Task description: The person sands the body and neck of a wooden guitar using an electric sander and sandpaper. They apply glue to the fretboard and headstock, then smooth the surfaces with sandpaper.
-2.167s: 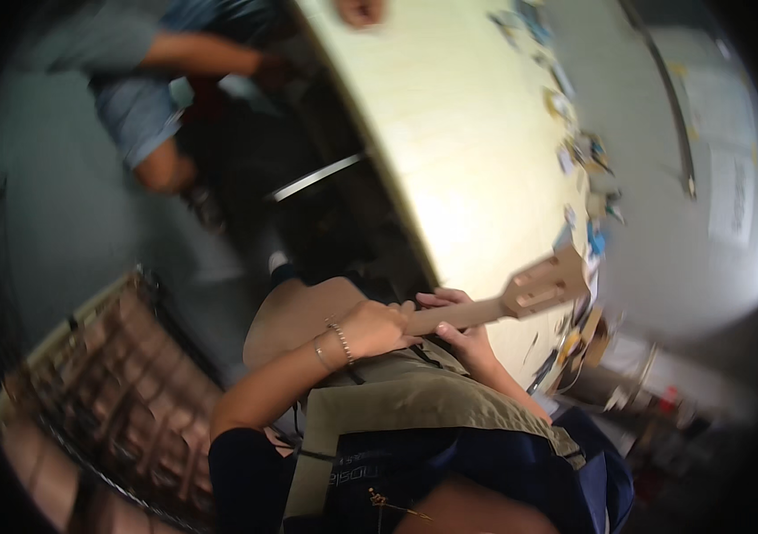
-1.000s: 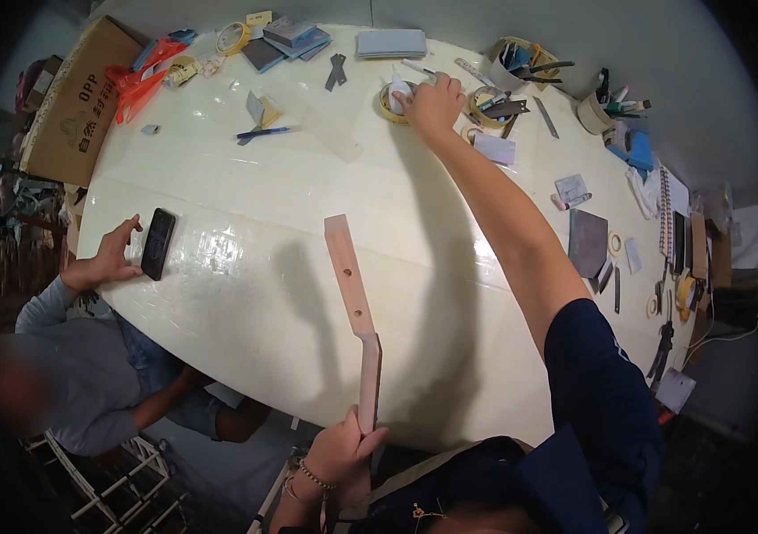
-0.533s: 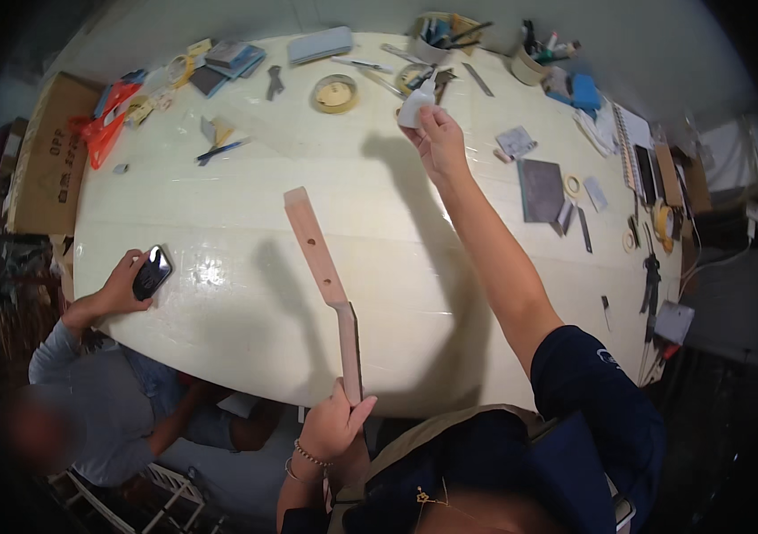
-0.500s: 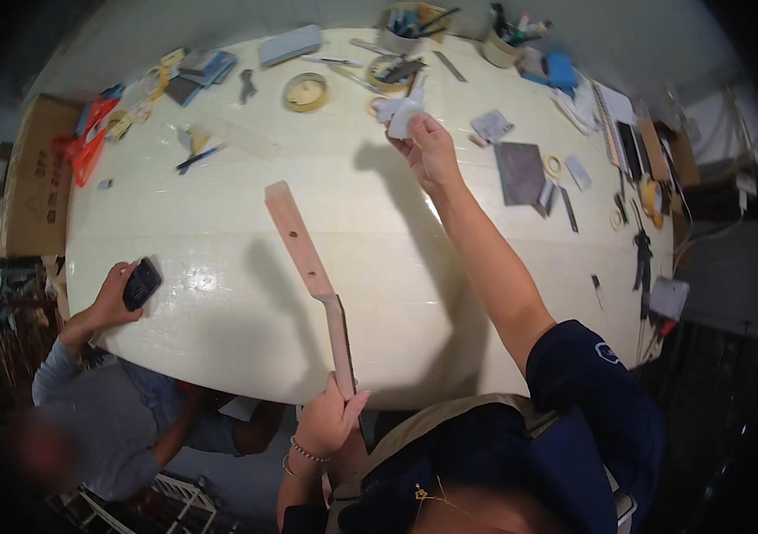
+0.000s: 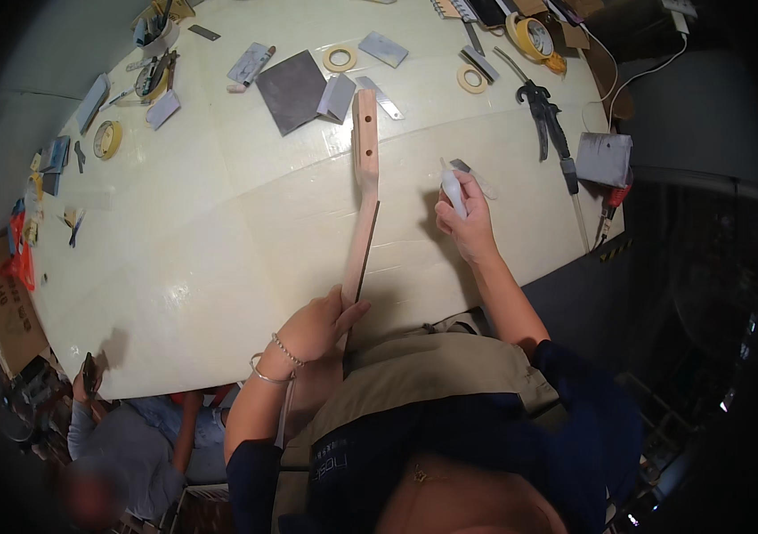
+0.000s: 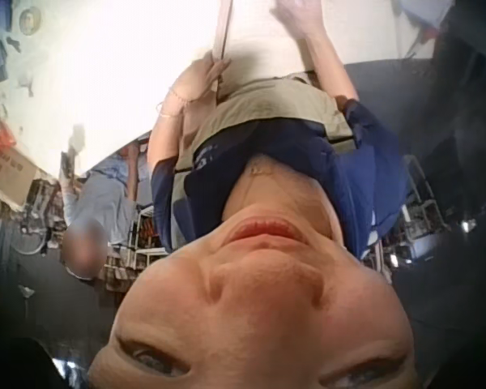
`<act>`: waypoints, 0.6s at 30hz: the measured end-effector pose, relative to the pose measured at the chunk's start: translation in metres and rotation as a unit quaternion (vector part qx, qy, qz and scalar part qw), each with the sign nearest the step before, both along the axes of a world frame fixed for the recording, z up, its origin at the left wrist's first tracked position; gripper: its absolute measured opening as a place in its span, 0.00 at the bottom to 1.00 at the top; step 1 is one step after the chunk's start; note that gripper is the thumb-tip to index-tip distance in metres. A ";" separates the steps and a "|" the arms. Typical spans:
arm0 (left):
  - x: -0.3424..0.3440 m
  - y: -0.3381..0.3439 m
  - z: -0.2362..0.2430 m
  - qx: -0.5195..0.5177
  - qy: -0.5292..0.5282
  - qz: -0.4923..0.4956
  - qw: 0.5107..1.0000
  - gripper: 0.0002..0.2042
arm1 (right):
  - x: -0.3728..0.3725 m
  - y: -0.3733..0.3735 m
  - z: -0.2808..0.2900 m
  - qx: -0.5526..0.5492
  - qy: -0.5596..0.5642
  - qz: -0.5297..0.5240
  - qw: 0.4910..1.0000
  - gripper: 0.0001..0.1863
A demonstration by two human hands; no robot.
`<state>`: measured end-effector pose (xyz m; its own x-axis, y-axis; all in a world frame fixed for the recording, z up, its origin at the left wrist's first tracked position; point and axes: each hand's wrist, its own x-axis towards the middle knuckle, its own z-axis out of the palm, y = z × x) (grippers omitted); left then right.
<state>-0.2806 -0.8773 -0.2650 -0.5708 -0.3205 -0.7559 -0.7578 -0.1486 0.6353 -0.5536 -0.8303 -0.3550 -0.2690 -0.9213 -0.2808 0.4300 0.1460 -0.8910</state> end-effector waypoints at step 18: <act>-0.064 -0.036 -0.043 0.056 -0.014 -0.092 0.994 0.28 | -0.014 0.002 0.010 0.093 0.414 -0.060 0.904 0.12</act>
<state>-0.3450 -0.9136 -0.3079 -0.5895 -0.1256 -0.7979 -0.7964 -0.0744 0.6001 -0.5671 -0.8285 -0.3452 -0.5531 -0.8289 -0.0844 -0.3491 0.3225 -0.8798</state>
